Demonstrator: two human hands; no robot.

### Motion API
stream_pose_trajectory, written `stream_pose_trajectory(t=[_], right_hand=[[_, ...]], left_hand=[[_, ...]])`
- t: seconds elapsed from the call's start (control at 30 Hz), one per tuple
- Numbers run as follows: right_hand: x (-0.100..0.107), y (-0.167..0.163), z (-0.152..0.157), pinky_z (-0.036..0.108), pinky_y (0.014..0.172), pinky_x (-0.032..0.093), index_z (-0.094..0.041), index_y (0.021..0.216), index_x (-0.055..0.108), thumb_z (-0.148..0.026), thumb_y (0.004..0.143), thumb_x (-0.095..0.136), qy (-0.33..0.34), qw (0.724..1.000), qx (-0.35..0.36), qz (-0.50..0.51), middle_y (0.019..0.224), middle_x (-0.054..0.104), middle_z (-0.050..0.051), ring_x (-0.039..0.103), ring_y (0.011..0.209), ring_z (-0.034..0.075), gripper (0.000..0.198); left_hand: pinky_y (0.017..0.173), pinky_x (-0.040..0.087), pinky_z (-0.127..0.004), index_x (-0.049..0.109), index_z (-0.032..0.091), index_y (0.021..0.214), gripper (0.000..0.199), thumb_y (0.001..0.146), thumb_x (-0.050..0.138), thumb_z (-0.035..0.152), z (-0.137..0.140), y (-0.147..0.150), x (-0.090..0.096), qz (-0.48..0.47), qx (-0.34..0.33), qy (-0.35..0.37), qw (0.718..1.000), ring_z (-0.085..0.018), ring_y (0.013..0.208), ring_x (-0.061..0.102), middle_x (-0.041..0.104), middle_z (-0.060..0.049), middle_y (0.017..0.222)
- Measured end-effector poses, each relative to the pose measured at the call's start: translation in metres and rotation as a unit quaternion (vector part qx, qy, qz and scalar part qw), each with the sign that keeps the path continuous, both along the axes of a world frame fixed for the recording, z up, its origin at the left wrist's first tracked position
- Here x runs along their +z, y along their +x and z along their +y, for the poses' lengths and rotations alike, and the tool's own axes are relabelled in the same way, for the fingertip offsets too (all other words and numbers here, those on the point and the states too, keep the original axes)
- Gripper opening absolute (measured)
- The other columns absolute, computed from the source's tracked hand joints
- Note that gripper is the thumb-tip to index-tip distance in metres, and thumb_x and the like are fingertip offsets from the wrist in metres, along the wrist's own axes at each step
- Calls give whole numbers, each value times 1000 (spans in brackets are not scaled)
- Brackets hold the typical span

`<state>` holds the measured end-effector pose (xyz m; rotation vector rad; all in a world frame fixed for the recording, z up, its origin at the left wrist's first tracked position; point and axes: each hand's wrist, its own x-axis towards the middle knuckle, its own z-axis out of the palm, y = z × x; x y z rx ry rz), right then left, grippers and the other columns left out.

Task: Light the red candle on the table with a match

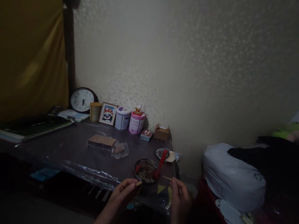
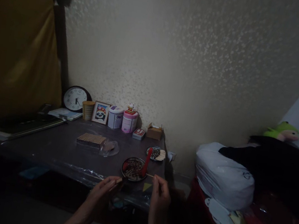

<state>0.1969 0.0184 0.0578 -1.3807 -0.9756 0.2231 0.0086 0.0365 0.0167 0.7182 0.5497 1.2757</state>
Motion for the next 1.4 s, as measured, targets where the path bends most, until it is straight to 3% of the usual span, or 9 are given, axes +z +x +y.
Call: stream_pose_trajectory(t=[0.5, 0.8, 1.2, 1.4], right_hand=[[4, -6, 9, 29, 63, 51, -17, 72, 68, -49, 68, 63, 50, 997, 16, 47, 69, 70, 5, 65, 68, 21, 32], [24, -5, 32, 31, 68, 51, -17, 74, 66, -50, 68, 63, 87, 993, 38, 75, 71, 70, 4, 67, 70, 20, 33], [40, 3, 66, 33, 77, 49, -18, 76, 66, -47, 68, 63, 122, 988, 45, 86, 81, 71, 5, 64, 79, 20, 30], [48, 5, 75, 32, 75, 50, -19, 77, 65, -46, 67, 64, 123, 987, 49, 93, 80, 70, 4, 64, 77, 20, 30]], left_hand=[[78, 44, -27, 68, 17, 85, 24, 71, 70, 36, -1, 2, 3, 11, 6, 18, 1000, -18, 84, 62, 69, -5, 83], [74, 42, -23, 68, 19, 85, 19, 75, 67, 35, 2, 0, 1, 10, -4, 23, 1000, -15, 79, 60, 69, -2, 80], [79, 44, -26, 68, 19, 85, 27, 69, 71, 40, 1, -2, 8, 20, -1, -5, 1000, -20, 91, 63, 72, -6, 88], [72, 47, -26, 69, 18, 78, 33, 60, 77, 44, 2, -3, 13, 39, 14, -18, 999, -20, 78, 64, 72, -4, 76]])
